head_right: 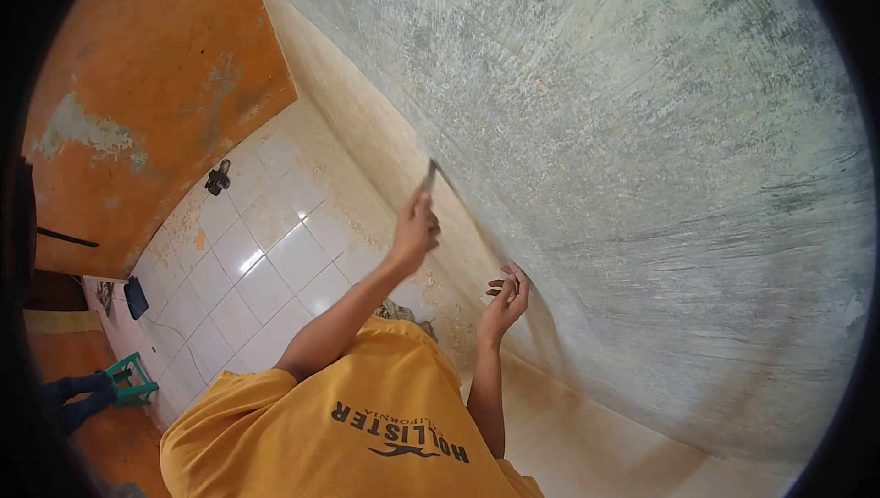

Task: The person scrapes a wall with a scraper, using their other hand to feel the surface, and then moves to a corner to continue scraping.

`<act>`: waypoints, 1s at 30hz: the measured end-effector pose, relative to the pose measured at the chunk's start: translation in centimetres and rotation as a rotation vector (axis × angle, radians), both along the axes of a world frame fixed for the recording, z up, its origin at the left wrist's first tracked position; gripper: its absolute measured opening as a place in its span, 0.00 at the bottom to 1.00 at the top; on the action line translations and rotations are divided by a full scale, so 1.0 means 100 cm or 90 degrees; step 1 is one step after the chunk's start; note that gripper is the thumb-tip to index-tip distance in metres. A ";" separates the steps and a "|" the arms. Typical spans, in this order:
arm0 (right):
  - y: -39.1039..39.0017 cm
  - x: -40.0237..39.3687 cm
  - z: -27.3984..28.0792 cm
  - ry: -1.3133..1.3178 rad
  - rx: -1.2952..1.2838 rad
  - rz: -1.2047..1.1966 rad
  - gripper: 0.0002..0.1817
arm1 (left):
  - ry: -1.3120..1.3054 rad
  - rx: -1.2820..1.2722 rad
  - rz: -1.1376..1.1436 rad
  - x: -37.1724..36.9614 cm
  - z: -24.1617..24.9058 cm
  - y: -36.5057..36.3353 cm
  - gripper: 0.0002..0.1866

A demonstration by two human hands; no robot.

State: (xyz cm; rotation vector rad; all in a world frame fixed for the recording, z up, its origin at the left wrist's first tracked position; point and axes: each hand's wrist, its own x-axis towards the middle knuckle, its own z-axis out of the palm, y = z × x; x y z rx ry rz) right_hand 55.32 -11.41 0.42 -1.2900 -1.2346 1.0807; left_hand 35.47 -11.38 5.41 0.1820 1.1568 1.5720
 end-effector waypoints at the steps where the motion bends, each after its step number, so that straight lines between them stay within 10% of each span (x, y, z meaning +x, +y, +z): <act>1: 0.000 -0.001 0.001 0.001 0.003 -0.002 0.15 | -0.006 0.003 0.018 -0.012 -0.005 0.008 0.28; 30: -0.008 0.004 0.010 -0.042 0.006 -0.001 0.17 | -0.043 0.031 -0.014 -0.001 -0.005 -0.001 0.29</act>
